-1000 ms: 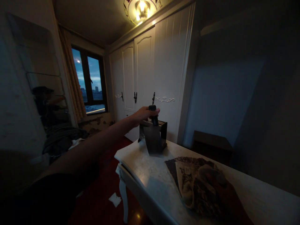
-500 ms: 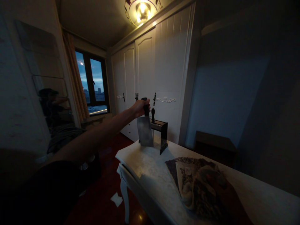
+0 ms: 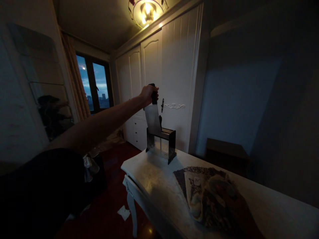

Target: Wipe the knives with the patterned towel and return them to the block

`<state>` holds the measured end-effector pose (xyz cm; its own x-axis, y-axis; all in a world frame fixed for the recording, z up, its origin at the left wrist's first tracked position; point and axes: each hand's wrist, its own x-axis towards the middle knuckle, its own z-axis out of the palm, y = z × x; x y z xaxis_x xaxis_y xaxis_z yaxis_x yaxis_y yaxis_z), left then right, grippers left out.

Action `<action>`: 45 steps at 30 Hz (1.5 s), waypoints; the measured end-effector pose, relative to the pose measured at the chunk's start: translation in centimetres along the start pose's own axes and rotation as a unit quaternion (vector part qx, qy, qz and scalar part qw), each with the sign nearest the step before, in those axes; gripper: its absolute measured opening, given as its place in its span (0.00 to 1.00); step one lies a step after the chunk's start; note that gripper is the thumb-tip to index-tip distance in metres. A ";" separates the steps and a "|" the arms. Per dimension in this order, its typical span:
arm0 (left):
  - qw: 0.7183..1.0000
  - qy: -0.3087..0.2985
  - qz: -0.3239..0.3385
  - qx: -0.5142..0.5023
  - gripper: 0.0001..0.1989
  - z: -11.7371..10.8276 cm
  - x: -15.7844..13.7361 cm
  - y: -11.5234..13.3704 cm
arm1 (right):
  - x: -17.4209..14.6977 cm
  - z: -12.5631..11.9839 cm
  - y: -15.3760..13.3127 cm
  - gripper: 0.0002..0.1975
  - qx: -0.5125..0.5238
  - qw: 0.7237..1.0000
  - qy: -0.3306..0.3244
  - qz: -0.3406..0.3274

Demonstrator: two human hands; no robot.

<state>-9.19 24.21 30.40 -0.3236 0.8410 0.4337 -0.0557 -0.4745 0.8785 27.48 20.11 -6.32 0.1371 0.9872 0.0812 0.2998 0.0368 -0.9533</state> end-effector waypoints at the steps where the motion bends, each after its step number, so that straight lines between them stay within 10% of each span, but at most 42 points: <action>1: 1.000 0.003 0.001 -0.001 0.08 0.4 0.4 0.0 | 0.1 0.0 0.1 0.33 0.001 1.000 -0.001 -0.005; 16: 0.999 -0.020 0.031 0.015 0.07 4.3 3.2 -1.8 | 0.4 0.2 0.7 0.32 0.002 1.000 0.006 -0.030; 45: 0.999 -0.024 0.024 0.016 0.07 5.1 4.2 -4.6 | -0.2 0.1 -0.5 0.29 0.010 0.999 0.011 -0.037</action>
<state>-5.49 31.29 29.17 -0.2795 0.8292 0.4841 -0.0107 -0.5069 0.8619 27.20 19.95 -5.94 0.1361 0.9780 0.1582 0.2910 0.1132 -0.9500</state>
